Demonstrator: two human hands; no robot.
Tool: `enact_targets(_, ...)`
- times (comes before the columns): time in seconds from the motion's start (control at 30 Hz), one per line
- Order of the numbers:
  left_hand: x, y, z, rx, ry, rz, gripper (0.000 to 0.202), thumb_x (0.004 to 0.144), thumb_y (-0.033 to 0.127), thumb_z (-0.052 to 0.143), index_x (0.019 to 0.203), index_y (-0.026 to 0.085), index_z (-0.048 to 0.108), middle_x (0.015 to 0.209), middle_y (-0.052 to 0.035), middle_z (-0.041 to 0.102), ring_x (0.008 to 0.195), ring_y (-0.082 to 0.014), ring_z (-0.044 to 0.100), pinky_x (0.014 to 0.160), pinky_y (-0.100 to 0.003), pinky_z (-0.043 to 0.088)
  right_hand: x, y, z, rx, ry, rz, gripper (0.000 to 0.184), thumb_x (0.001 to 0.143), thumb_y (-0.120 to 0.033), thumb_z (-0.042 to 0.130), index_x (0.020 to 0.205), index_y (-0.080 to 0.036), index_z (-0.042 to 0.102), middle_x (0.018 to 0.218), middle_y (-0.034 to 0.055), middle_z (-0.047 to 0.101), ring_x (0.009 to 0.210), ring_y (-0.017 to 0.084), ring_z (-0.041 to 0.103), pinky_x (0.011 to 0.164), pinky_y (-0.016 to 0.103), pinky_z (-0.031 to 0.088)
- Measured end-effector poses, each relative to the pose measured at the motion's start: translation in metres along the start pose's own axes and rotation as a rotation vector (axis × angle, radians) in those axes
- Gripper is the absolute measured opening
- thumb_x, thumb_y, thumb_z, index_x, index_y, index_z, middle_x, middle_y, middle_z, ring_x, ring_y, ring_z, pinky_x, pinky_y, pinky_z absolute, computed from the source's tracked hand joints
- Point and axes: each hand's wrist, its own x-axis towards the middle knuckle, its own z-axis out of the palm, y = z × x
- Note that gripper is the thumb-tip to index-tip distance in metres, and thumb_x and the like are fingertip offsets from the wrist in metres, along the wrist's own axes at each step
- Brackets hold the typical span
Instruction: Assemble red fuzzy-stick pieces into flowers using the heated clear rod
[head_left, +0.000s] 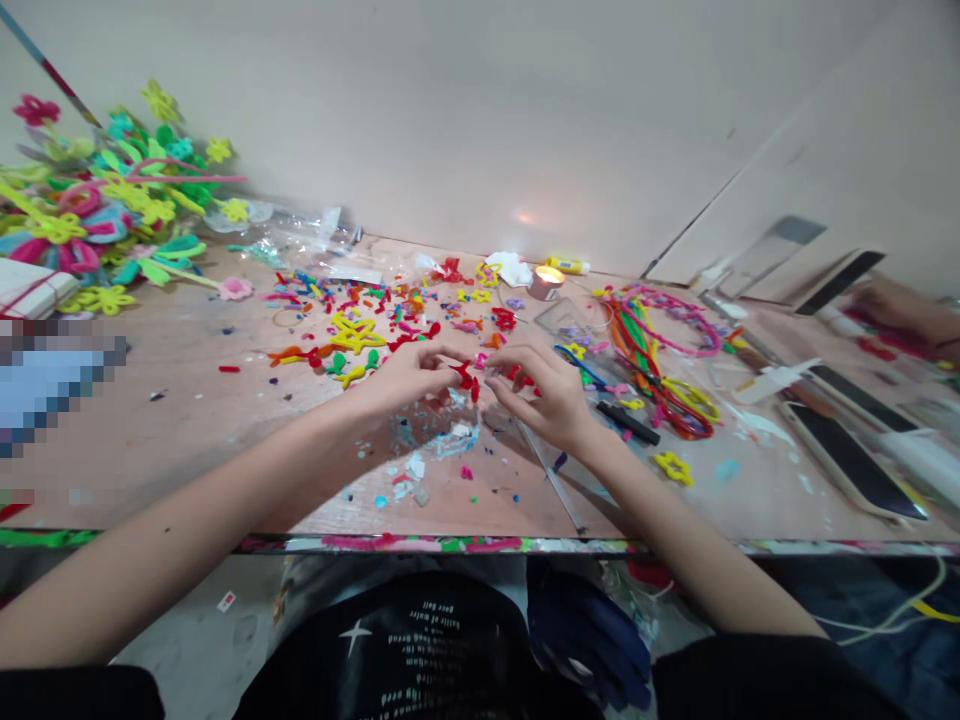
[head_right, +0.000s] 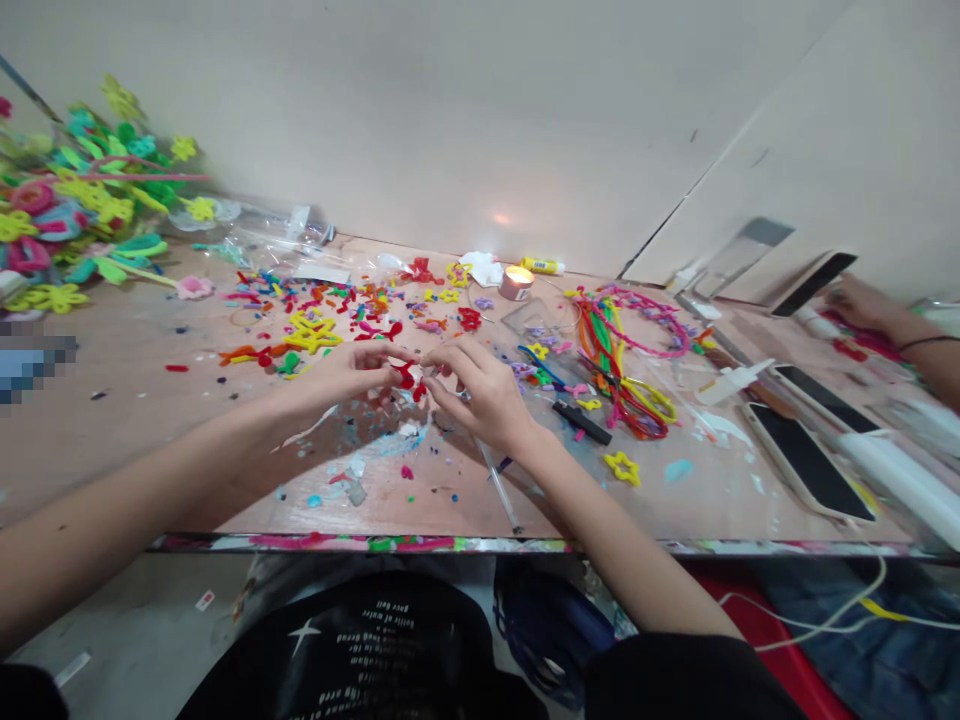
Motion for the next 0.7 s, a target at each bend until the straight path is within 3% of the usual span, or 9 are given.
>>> enact_targets(0.13, 0.0003, -0.0011, -0.0001, 0.000, -0.001, 0.011, 0.028, 0.086, 0.011, 0.058, 0.112, 0.014, 0.068, 0.060, 0.0031, 0.060, 0.053, -0.0089, 0.054, 0.054, -0.021, 0.040, 0.0006, 0.0010, 0.0002, -0.026, 0.010, -0.039, 0.016, 0.093, -0.016, 0.060, 0.108, -0.021, 0.061, 0.101, 0.0078, 0.068, 0.088, 0.019, 0.067, 0.074, 0.032, 0.056)
enact_targets(0.3, 0.0004, -0.0020, -0.0005, 0.003, -0.010, 0.031, 0.030, 0.085, 0.010, 0.058, 0.111, 0.015, 0.069, 0.060, 0.0034, 0.060, 0.053, -0.0089, 0.055, 0.056, -0.021, 0.042, 0.0008, 0.0017, 0.0004, -0.101, 0.008, -0.102, 0.015, 0.091, -0.012, 0.060, 0.105, -0.017, 0.062, 0.101, 0.0124, 0.068, 0.087, 0.020, 0.069, 0.068, 0.030, 0.058)
enact_targets(0.7, 0.0010, 0.0000, -0.0008, -0.008, -0.007, 0.032, 0.030, 0.086, 0.008, 0.056, 0.113, 0.013, 0.069, 0.058, 0.0043, 0.060, 0.052, -0.0079, 0.055, 0.054, -0.019, 0.043, -0.0005, 0.0017, 0.0011, -0.157, -0.020, -0.143, 0.016, 0.093, -0.012, 0.058, 0.107, -0.018, 0.062, 0.103, 0.0122, 0.070, 0.089, 0.019, 0.070, 0.070, 0.028, 0.059)
